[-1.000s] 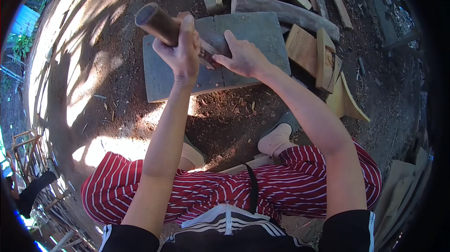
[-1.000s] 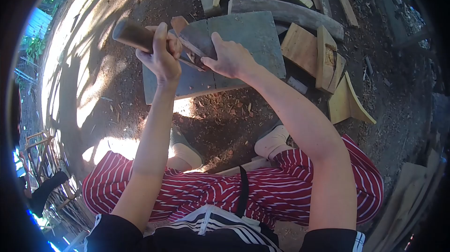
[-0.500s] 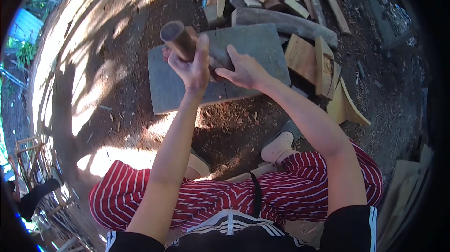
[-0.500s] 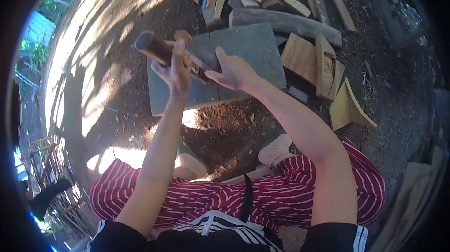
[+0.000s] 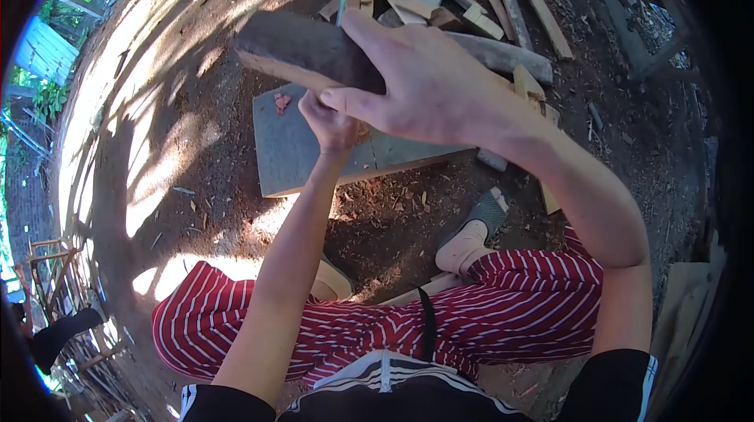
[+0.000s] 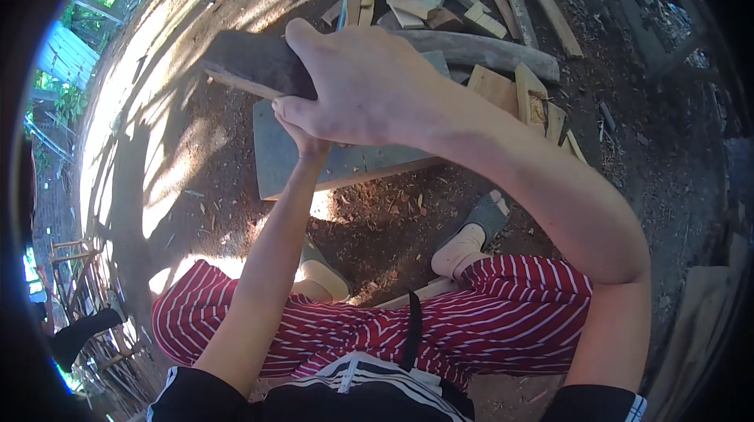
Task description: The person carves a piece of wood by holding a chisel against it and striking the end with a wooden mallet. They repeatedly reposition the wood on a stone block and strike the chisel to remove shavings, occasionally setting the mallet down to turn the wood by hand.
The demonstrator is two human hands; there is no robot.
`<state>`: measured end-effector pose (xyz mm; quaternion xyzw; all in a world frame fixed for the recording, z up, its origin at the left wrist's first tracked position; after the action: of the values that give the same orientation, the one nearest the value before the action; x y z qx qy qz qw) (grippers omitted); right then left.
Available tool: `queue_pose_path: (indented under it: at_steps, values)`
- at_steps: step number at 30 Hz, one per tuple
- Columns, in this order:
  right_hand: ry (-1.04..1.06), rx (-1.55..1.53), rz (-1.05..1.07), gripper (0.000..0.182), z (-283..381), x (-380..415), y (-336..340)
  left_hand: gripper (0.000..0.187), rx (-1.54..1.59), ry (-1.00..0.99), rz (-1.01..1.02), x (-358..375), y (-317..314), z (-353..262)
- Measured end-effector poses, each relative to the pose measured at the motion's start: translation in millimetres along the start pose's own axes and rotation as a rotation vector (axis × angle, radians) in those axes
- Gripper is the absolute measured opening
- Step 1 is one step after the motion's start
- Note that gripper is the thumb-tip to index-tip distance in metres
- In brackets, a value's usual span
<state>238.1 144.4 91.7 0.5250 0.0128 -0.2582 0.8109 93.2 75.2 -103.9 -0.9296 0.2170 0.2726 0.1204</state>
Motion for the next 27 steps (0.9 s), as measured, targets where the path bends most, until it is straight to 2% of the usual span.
queue_pose_path:
  at_steps: [1,2,3,4,7,8,9,10,11,13,15,16,17,18,19,21,23,24,25,26,27]
  values:
    - [0.002,0.011,-0.006,0.068,1.0,-2.9,8.1,0.022,0.021,-0.01,-0.09,0.9,-2.2,-15.6]
    - [0.001,-0.115,-0.047,0.058,5.8,-4.4,17.2,0.022,0.211,0.088,-0.037,-4.4,-12.7,-43.8]
    - [-0.006,-0.245,-0.08,0.049,8.7,-3.8,20.6,0.022,0.205,0.109,-0.037,-2.1,-11.8,-49.3]
    - [0.087,-0.265,-0.231,0.047,10.6,-6.1,23.7,0.022,0.178,0.141,-0.02,-3.2,-12.1,-50.2]
    - [0.018,-0.201,-0.178,0.047,14.0,-4.2,18.3,0.022,0.116,0.112,-0.048,-3.9,-11.0,-32.6]
    - [0.043,0.04,-0.075,0.056,4.1,0.8,-1.8,0.021,0.156,0.062,-0.085,-0.3,-5.1,-10.0]
    - [0.051,0.037,-0.102,0.056,7.0,-5.1,4.5,0.021,0.198,0.016,-0.116,-10.9,-6.7,-18.6]
    - [0.024,0.038,-0.073,0.055,6.4,-9.2,10.6,0.021,0.018,-0.111,-0.068,-11.8,-7.3,-30.2]
    - [-0.01,0.035,-0.025,0.055,5.1,-10.6,14.7,0.021,0.017,-0.104,-0.065,-14.7,-8.3,-33.3]
    - [-0.04,-0.049,-0.035,0.05,9.5,-11.1,18.5,0.022,0.085,0.226,-0.035,-9.4,-7.0,-45.9]
    - [0.12,-0.351,-0.383,0.05,18.2,-11.9,27.2,0.023,0.037,0.167,-0.027,-9.0,-5.1,-35.7]
    - [0.039,-0.196,-0.257,0.05,17.0,-6.8,17.3,0.023,0.074,0.082,-0.077,-6.1,-2.1,-23.4]
    - [0.045,-0.197,-0.265,0.05,13.1,-5.4,11.8,0.024,0.114,-0.001,-0.121,-2.8,0.3,-11.9]
    - [0.051,-0.068,-0.168,0.05,8.3,-3.5,3.7,0.025,0.032,-0.031,-0.224,0.6,3.1,-12.3]
    - [0.056,0.07,-0.065,0.05,8.8,-5.3,3.4,0.025,0.046,-0.034,-0.222,-4.9,-4.2,-23.2]
    - [-0.024,0.027,0.019,0.051,3.5,-1.9,2.2,0.026,0.203,0.254,-0.111,0.2,-7.7,-35.5]
    - [0.044,-0.266,-0.349,0.05,-2.6,-6.4,4.0,0.02,0.047,0.064,-0.019,-7.1,-3.9,-37.4]
    - [-0.036,-0.367,-0.234,0.05,-2.3,-4.1,1.2,0.03,0.03,0.028,-0.073,-4.9,-3.8,-36.4]
    - [-0.03,-0.38,-0.238,0.05,-2.8,-6.4,1.3,0.041,0.013,-0.011,-0.116,-3.5,-4.1,-36.9]
    - [-0.034,-0.166,-0.118,0.054,-5.1,-7.9,-1.0,0.041,0.009,-0.018,-0.107,-5.0,-0.1,-36.8]
    - [-0.049,0.056,0.005,0.06,-5.1,-8.1,0.2,0.031,0.079,0.076,-0.082,-5.2,1.9,-37.8]
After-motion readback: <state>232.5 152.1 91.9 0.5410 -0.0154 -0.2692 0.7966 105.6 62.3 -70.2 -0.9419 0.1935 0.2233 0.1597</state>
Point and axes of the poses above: each hand's wrist, its own x-axis away from the middle knuckle, its own y-axis out of the back of the hand, z = x × y, the point moved 3 cm from there along -x, towards the middle knuckle, and after that the axes turned 8 degrees about -z, right-handed, at the moved point
